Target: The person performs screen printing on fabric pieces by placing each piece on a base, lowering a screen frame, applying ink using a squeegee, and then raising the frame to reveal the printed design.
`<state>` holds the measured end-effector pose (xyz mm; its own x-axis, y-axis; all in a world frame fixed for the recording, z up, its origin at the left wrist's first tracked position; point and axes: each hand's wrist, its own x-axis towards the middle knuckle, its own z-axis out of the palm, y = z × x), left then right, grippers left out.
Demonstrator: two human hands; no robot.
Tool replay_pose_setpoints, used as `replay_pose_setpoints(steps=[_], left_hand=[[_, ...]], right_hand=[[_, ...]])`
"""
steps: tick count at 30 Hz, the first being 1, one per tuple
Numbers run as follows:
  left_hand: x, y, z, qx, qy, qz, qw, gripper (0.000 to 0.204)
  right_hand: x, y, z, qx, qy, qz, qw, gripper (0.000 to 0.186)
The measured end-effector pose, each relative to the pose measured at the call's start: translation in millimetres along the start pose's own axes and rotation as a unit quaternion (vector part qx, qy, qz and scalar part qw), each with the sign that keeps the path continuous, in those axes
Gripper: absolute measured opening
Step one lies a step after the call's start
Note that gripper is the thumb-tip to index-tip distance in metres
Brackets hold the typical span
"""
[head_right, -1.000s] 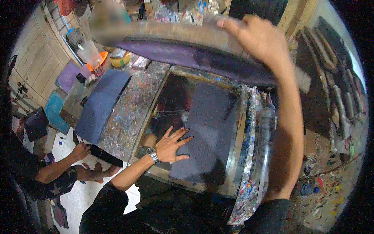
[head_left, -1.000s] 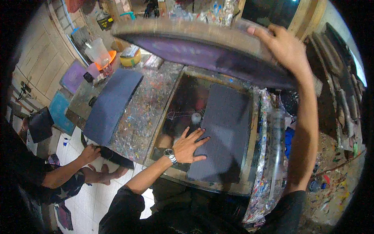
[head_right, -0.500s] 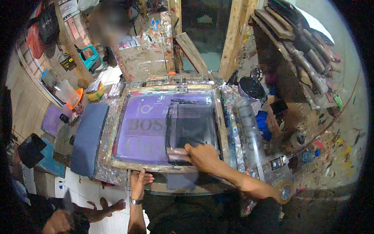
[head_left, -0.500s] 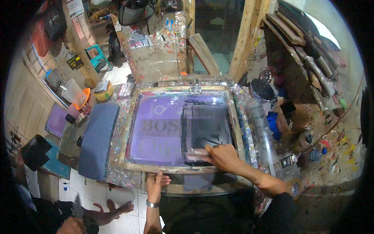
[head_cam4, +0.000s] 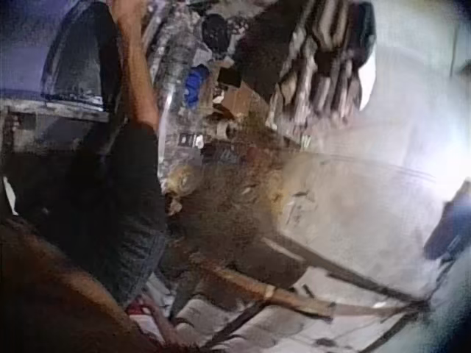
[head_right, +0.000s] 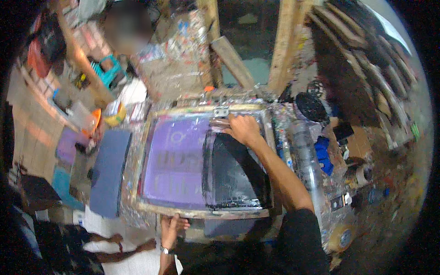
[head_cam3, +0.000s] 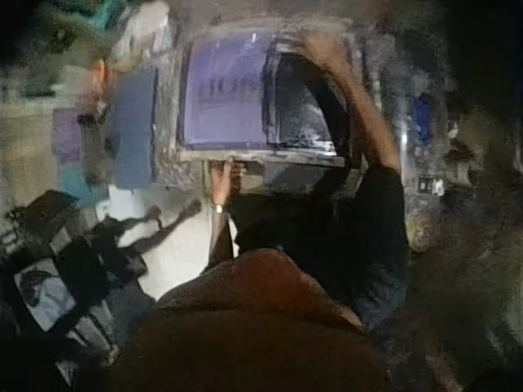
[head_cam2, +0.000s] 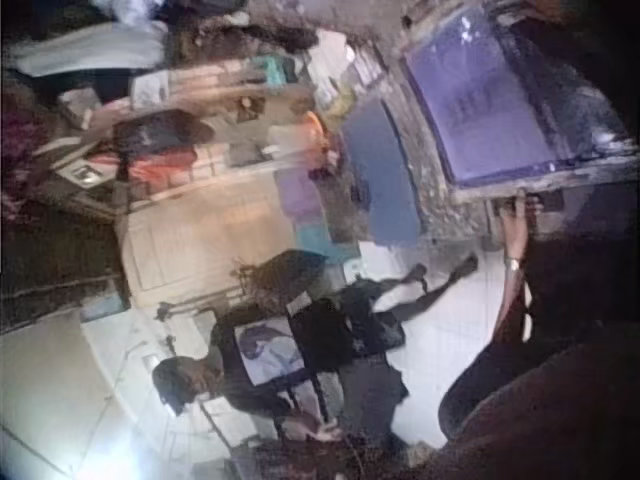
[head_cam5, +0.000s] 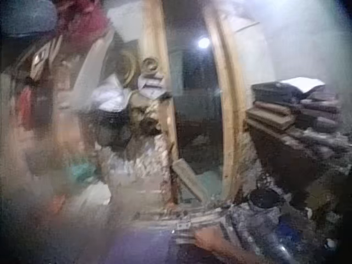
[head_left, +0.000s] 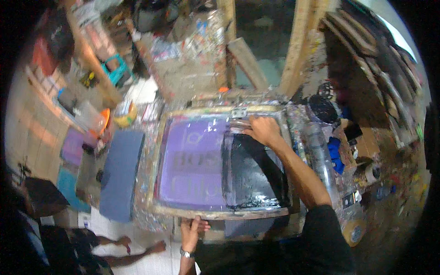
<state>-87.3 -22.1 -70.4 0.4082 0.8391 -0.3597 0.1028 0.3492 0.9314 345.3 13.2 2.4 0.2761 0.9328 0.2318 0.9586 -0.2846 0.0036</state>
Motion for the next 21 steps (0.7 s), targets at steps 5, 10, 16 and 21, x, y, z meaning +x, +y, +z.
replay_pose_setpoints(steps=[5,10,16,21], left_hand=[[0,-8,-6,-0.017,0.017,-0.044,0.999,0.042],[5,-13,1,-0.044,0.027,-0.017,0.998,0.045],[-19,26,-1,-0.021,0.075,0.125,0.989,0.035],[15,126,48,-0.072,0.041,0.386,0.919,0.026]], right_hand=[[-133,-85,-2,-0.001,0.041,-0.03,0.999,0.047],[-217,-116,-23,0.031,0.004,-0.061,0.998,0.046],[-195,-136,-99,0.018,0.194,0.029,0.98,0.048],[-125,-110,-175,-0.029,0.298,0.021,0.954,0.056]])
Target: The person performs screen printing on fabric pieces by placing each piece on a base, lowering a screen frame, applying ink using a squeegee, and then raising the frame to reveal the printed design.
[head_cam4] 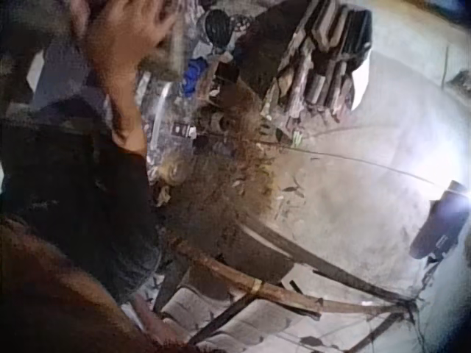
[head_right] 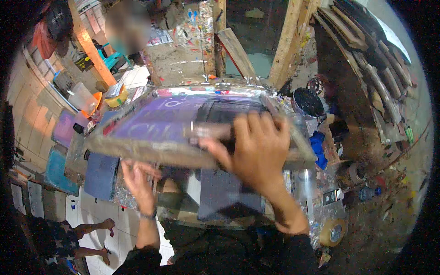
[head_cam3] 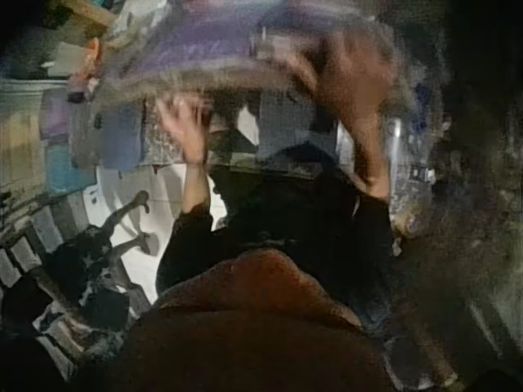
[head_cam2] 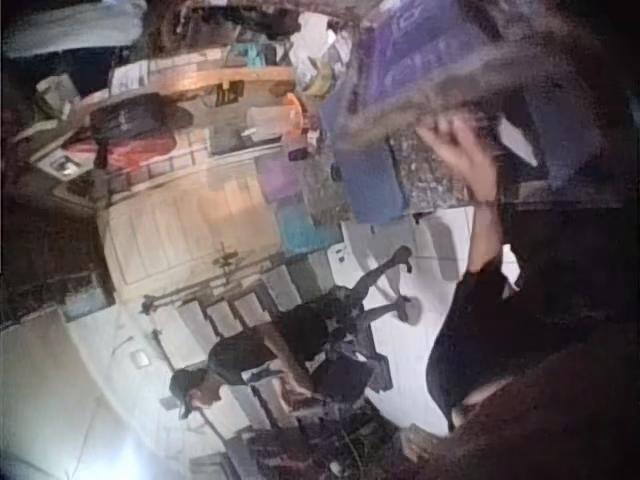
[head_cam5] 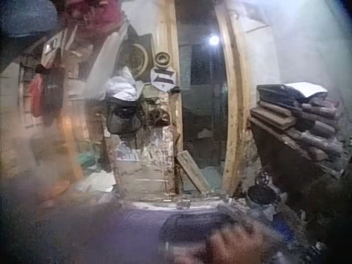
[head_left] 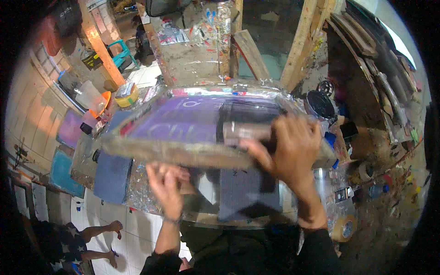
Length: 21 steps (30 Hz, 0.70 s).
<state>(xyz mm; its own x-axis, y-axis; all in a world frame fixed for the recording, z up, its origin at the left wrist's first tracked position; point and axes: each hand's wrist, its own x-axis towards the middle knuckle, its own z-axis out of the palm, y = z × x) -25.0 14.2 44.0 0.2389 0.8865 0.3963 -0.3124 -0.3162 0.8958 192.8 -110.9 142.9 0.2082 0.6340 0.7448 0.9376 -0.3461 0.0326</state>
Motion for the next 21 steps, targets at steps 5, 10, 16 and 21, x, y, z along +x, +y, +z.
replay_pose_setpoints(steps=[5,10,16,21], left_hand=[[99,-108,88,0.332,-0.301,0.141,0.883,0.061],[94,-199,66,0.547,-0.348,0.171,0.742,0.056],[14,-100,-25,0.57,-0.139,0.16,0.794,0.035],[51,-23,-207,0.734,0.134,0.123,0.654,0.044]], right_hand=[[110,32,-10,-0.012,0.003,-0.003,1.0,0.064],[174,40,-25,0.018,-0.231,0.105,0.967,0.08],[206,82,1,0.064,-0.135,0.037,0.988,0.088],[238,72,-22,0.04,-0.305,0.084,0.948,0.083]])
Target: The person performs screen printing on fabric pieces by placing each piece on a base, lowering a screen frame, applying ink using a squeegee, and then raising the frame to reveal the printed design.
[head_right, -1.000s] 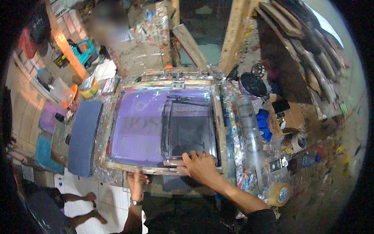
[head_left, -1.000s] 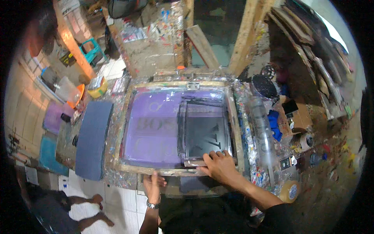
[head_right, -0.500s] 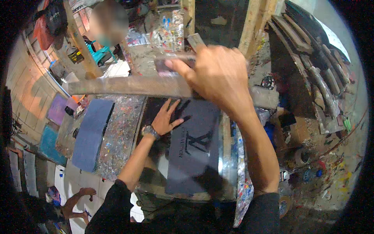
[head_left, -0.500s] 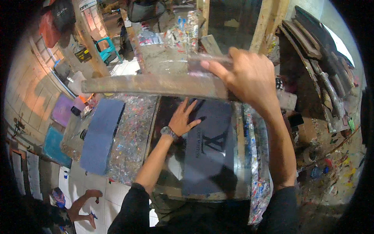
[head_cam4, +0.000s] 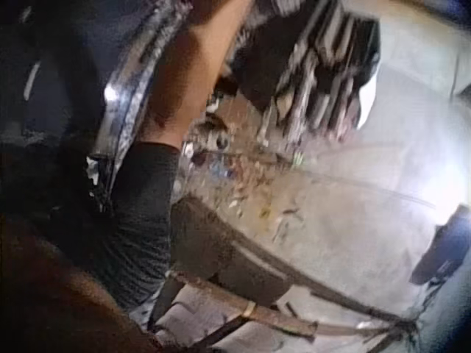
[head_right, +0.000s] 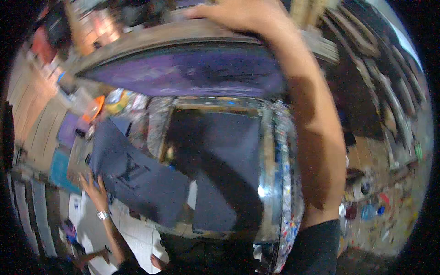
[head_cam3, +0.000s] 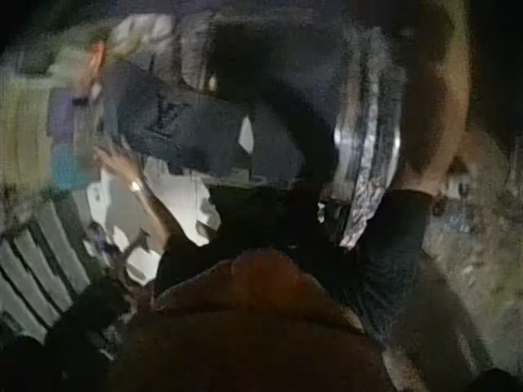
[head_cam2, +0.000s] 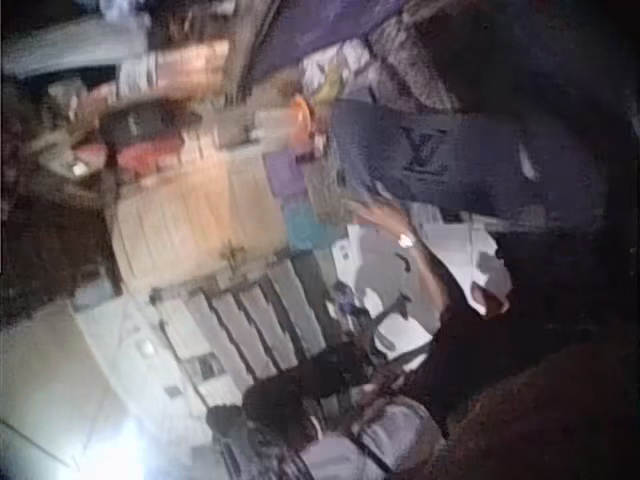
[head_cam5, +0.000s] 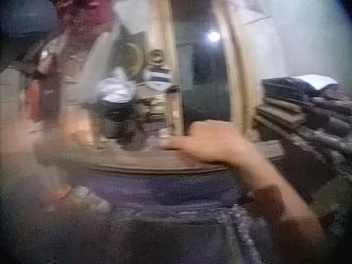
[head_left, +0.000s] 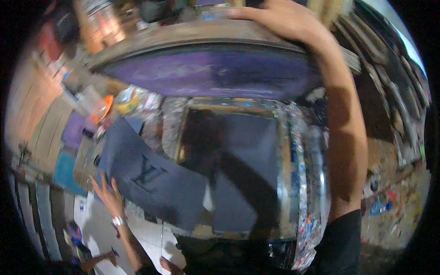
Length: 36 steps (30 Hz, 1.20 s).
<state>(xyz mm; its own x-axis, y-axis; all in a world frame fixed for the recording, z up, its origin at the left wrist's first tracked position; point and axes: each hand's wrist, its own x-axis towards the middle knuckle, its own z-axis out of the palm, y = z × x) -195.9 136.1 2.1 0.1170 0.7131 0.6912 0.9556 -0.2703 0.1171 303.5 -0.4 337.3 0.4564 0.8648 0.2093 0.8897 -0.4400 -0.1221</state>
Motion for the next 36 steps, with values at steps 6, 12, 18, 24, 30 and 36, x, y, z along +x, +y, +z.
replay_pose_setpoints(steps=[6,12,18,24,30,36], left_hand=[[-68,133,-42,-0.337,-0.28,0.184,0.88,0.074],[-165,172,-30,-0.198,-0.403,0.443,0.775,0.08],[-163,189,-32,-0.302,-0.378,0.424,0.766,0.076],[-67,204,-75,-0.771,-0.213,-0.183,0.571,0.074],[-151,132,-6,-0.676,-0.229,-0.414,0.564,0.056],[-204,142,39,-0.711,-0.293,-0.313,0.557,0.077]], right_hand=[[29,25,24,0.001,0.109,-0.025,0.994,0.09],[-3,-8,35,-0.015,0.149,-0.048,0.988,0.088],[-76,-7,39,-0.006,0.104,0.001,0.995,0.083],[-183,-26,168,-0.027,0.325,-0.137,0.935,0.059],[-271,54,263,0.121,0.173,-0.071,0.975,0.05],[-227,402,299,0.034,0.369,0.468,0.802,0.049]])
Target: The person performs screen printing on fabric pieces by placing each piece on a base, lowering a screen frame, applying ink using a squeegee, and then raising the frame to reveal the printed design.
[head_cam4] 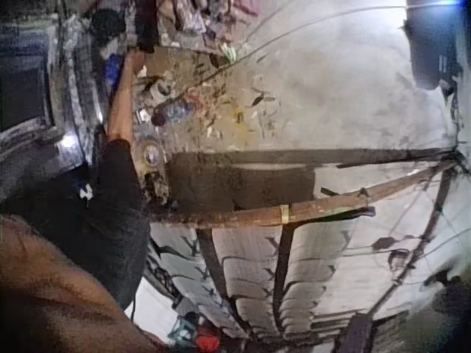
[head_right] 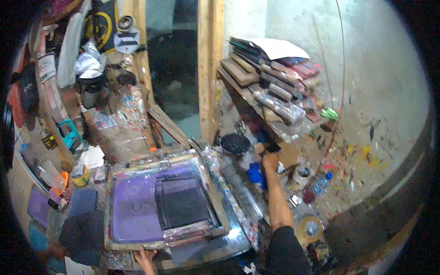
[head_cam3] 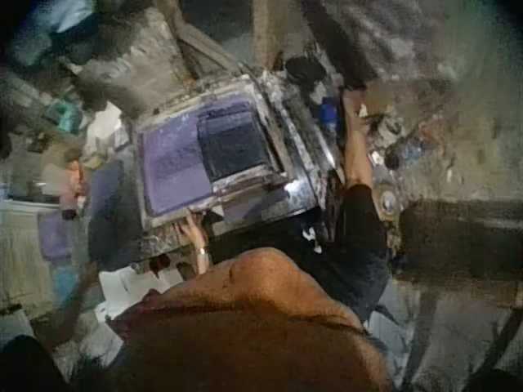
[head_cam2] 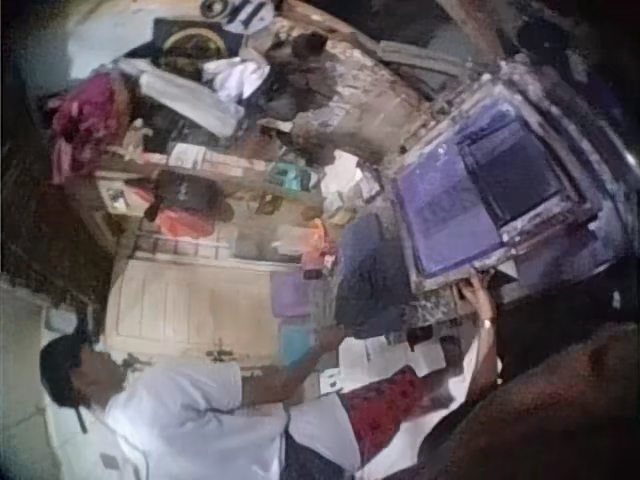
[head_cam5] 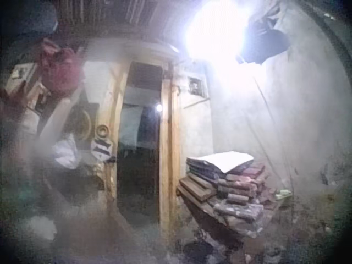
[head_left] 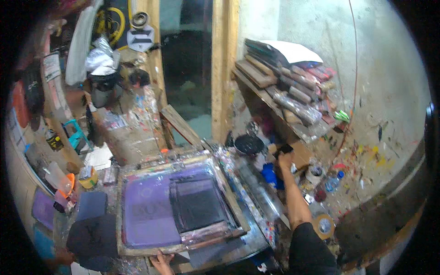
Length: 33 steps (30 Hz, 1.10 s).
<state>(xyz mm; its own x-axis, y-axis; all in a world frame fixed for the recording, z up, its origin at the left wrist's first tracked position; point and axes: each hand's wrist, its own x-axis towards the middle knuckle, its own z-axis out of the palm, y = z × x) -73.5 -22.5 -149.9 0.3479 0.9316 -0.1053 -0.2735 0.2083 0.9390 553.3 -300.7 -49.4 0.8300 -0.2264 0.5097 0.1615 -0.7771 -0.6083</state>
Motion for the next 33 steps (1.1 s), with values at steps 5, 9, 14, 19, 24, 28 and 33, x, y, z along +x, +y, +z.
replay_pose_setpoints(steps=[5,9,14,19,24,28,33], left_hand=[[6,-26,-37,0.068,-0.018,-0.008,0.997,0.088],[2,-31,-25,0.014,0.026,-0.033,0.999,0.093],[-5,-26,-28,0.07,0.042,-0.071,0.994,0.095],[-8,-17,-27,0.051,0.026,-0.04,0.998,0.092],[-12,2,1,0.058,0.038,-0.044,0.997,0.088],[-5,-6,16,0.035,-0.016,-0.073,0.997,0.087],[2,29,-27,0.125,0.092,-0.019,0.988,0.064]], right_hand=[[1,37,42,0.004,-0.176,0.114,0.978,0.042],[-13,7,19,-0.067,-0.134,0.125,0.981,0.04],[-42,-45,-19,-0.16,-0.124,0.076,0.976,0.042],[-13,4,28,-0.012,-0.137,0.131,0.982,0.041],[41,111,90,0.158,-0.097,0.079,0.979,0.036],[122,148,49,0.09,-0.008,0.034,0.995,0.049],[-107,-94,-31,0.229,-0.044,-0.085,0.969,0.034]])
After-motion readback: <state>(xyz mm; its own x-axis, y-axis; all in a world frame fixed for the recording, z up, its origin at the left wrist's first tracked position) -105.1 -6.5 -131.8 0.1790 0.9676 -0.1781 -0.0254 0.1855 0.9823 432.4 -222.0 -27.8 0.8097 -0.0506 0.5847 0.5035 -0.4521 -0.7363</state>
